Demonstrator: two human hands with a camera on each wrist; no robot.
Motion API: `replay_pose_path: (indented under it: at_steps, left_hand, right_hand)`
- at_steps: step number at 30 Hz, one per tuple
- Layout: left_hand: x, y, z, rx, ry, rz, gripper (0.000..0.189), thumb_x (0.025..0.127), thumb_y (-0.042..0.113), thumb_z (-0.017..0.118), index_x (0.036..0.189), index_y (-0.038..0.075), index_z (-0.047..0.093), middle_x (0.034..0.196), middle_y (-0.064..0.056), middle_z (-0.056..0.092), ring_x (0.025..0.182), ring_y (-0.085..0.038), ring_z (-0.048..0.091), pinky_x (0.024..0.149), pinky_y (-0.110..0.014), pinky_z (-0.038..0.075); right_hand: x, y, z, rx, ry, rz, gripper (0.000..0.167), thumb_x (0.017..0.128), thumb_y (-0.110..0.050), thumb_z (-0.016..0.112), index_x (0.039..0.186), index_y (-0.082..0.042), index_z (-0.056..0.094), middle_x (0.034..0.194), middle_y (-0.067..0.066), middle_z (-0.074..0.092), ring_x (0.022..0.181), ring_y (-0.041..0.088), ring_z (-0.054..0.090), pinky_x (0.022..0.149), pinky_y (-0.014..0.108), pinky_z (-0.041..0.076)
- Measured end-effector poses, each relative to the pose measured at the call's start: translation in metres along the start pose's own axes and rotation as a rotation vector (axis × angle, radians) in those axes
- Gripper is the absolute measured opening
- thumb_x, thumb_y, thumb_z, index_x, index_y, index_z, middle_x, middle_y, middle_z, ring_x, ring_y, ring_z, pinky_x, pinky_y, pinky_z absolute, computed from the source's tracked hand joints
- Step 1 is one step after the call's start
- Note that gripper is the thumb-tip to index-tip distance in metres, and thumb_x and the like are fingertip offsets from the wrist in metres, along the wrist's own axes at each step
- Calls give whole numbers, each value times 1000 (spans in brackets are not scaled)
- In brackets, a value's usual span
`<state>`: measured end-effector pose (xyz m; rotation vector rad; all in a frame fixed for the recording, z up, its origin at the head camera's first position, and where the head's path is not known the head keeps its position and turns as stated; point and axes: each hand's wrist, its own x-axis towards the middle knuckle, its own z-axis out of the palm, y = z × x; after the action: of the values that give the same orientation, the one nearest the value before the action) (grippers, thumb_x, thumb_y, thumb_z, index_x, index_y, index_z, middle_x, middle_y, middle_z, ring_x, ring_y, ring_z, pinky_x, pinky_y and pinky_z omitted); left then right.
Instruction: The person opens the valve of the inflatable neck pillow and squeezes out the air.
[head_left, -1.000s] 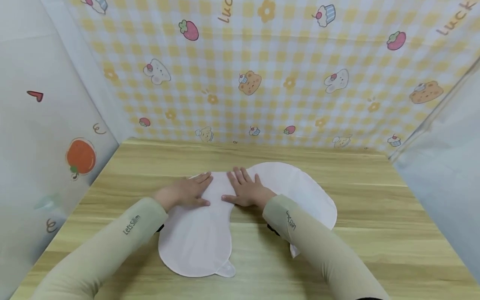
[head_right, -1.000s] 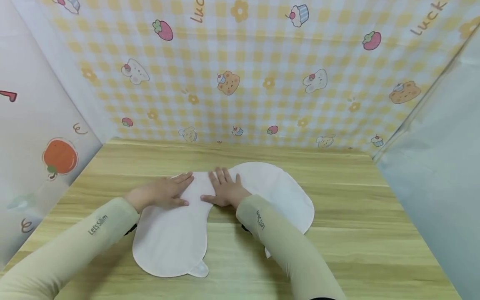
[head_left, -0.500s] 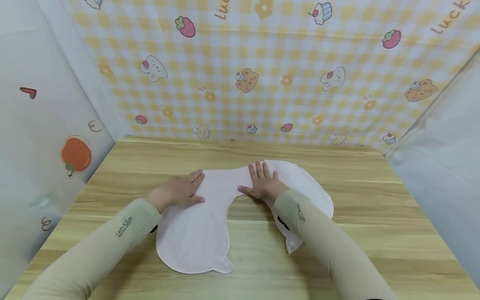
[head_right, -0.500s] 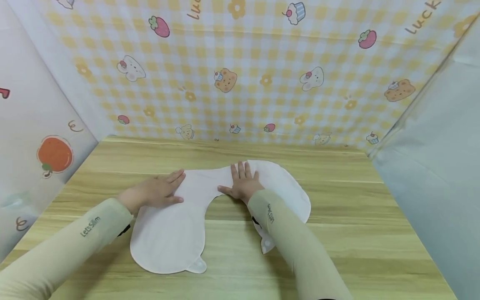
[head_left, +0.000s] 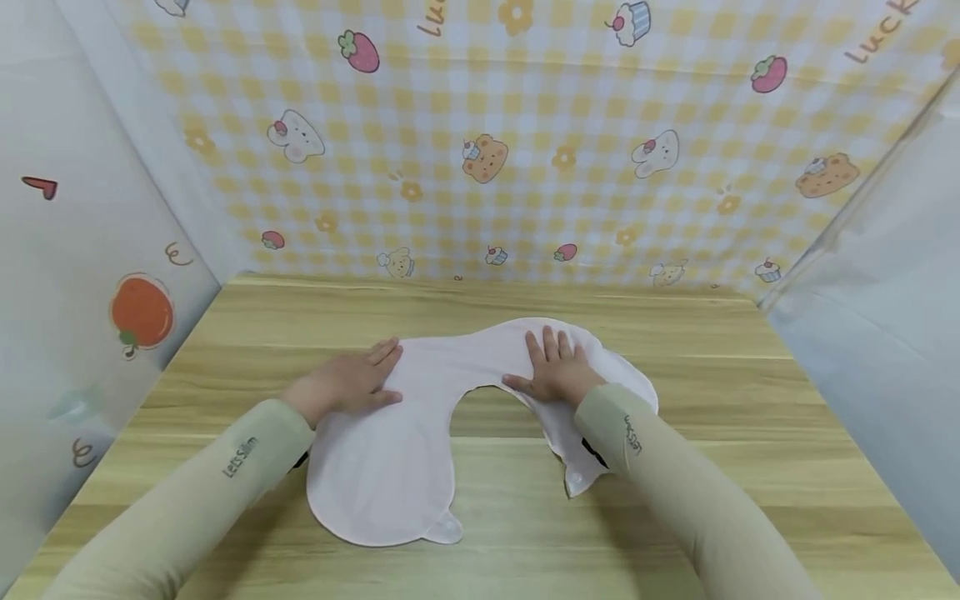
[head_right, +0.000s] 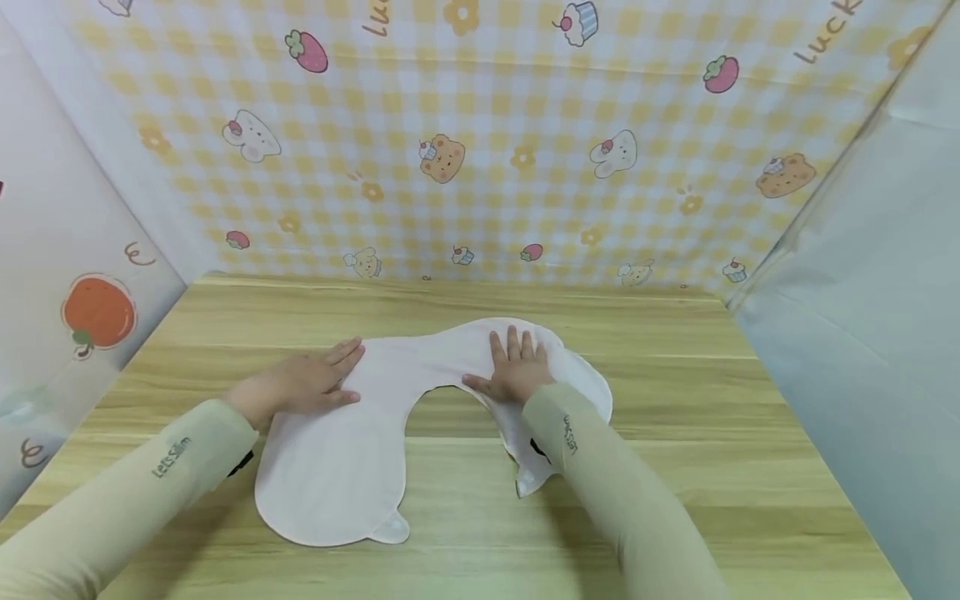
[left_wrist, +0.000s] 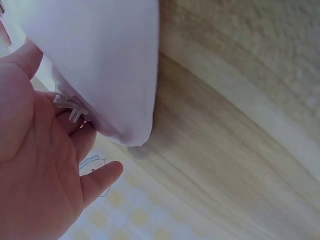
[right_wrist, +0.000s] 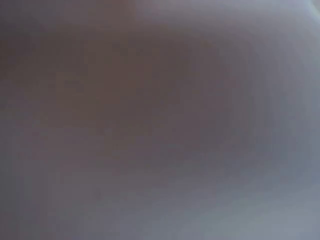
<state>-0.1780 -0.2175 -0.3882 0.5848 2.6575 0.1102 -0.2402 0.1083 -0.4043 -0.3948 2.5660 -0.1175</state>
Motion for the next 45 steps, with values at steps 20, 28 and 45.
replay_pose_path:
  at_steps: [20,28,45]
  left_hand:
    - [-19,-4,2,1,140,85,75,100,42,55,155,0,27,163,-21,22,150,-42,23,113,-66,30]
    - [-27,-2,4,-54,100,114,74,99,46,55,156,5,29,164,-17,24,151,-38,24,111,-67,32]
    - [-10,-11,2,-81,117,157,74,96,39,62,153,2,33,161,-21,28,147,-41,31,113,-60,35]
  right_hand:
    - [-52,63,9,117,275,-218,76,96,-63,48,156,-20,33,165,20,18,144,62,13,107,82,13]
    - [-62,77,25,138,315,-333,81,82,-68,65,150,-29,45,162,20,28,138,69,15,104,80,26]
    - [-55,69,30,181,369,-328,77,77,-53,78,138,-11,57,153,34,35,137,68,23,107,75,29]
